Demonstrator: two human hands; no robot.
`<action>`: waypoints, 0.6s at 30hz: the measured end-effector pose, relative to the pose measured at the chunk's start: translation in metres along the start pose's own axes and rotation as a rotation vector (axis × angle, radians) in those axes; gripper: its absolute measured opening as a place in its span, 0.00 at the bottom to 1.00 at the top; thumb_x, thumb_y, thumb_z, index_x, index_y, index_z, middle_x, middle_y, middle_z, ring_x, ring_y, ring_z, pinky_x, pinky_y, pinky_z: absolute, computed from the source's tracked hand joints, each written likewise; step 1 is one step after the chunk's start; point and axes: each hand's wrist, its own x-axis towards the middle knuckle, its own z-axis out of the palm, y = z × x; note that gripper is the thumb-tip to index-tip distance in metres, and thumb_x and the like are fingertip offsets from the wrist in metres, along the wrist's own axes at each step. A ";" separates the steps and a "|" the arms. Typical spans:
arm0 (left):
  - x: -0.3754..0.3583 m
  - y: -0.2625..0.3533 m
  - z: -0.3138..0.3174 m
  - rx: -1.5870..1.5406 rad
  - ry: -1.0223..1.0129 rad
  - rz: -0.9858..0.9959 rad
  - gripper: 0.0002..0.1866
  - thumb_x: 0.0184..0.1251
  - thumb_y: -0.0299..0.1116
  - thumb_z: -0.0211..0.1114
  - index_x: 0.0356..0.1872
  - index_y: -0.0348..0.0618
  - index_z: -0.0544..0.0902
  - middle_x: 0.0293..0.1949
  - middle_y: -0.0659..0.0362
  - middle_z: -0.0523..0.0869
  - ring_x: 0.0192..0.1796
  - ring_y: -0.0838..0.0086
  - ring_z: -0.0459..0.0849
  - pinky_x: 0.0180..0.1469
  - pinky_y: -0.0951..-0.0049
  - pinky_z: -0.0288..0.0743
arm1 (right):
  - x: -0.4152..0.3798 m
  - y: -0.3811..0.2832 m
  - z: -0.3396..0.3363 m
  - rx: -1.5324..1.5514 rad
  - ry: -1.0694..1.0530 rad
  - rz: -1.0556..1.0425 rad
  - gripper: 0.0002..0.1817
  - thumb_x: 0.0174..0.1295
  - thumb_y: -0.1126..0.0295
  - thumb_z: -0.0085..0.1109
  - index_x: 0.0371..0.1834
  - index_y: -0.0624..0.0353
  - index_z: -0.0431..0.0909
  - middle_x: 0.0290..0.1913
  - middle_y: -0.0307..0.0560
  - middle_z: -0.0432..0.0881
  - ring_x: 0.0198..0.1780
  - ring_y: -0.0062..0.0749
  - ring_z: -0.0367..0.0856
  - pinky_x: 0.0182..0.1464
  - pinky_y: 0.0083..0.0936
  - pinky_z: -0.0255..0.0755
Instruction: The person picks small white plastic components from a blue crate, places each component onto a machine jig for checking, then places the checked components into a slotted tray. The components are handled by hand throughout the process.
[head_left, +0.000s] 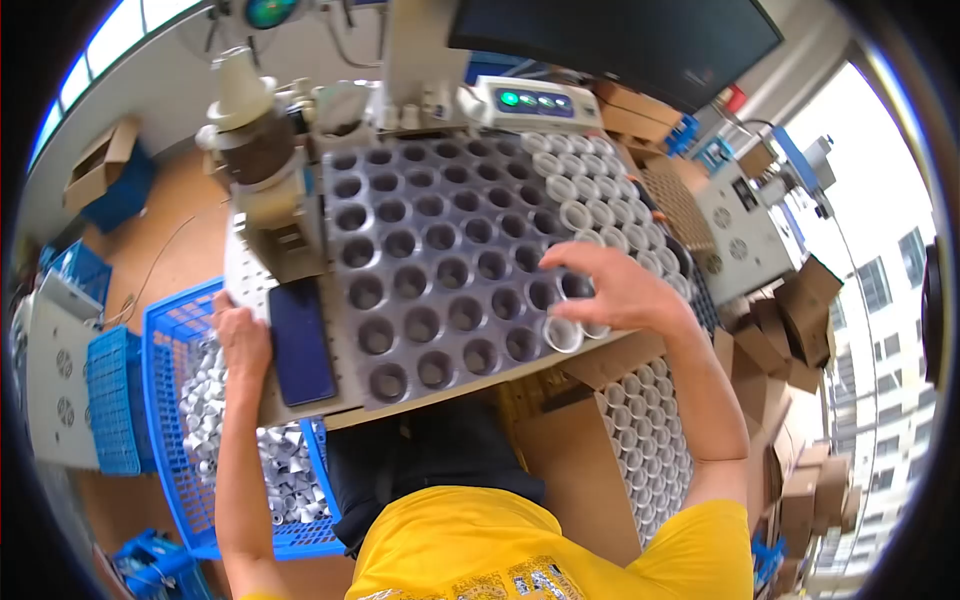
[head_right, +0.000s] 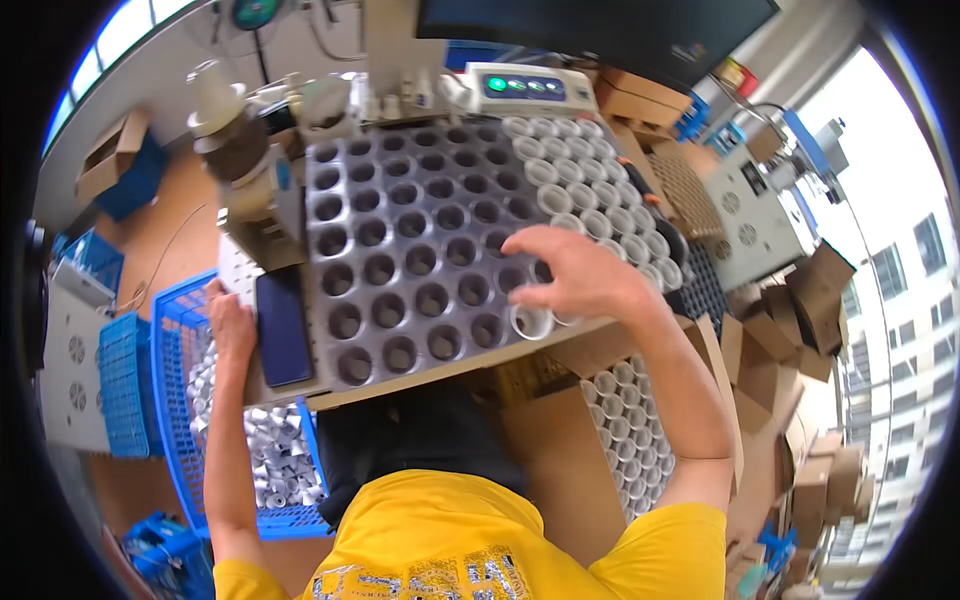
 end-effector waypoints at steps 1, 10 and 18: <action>-0.002 -0.002 0.001 0.018 -0.022 -0.050 0.05 0.39 0.19 0.58 0.16 0.23 0.76 0.39 0.37 0.75 0.48 0.48 0.74 0.52 0.55 0.67 | -0.014 0.002 0.003 -0.052 -0.019 -0.090 0.26 0.51 0.67 0.68 0.55 0.59 0.75 0.54 0.52 0.78 0.54 0.41 0.76 0.57 0.30 0.70; -0.007 -0.009 0.002 -0.032 0.076 0.011 0.06 0.39 0.18 0.60 0.19 0.21 0.76 0.46 0.34 0.74 0.52 0.46 0.73 0.57 0.57 0.65 | -0.022 -0.006 0.026 -0.249 -0.136 -0.084 0.23 0.48 0.73 0.65 0.51 0.54 0.75 0.44 0.51 0.77 0.51 0.47 0.74 0.54 0.38 0.70; -0.003 0.002 -0.009 0.005 -0.018 -0.014 0.07 0.41 0.20 0.61 0.23 0.23 0.80 0.46 0.37 0.74 0.50 0.48 0.73 0.53 0.56 0.66 | 0.103 -0.015 0.016 0.108 0.131 0.078 0.18 0.45 0.67 0.64 0.37 0.60 0.68 0.32 0.52 0.77 0.35 0.41 0.76 0.39 0.31 0.69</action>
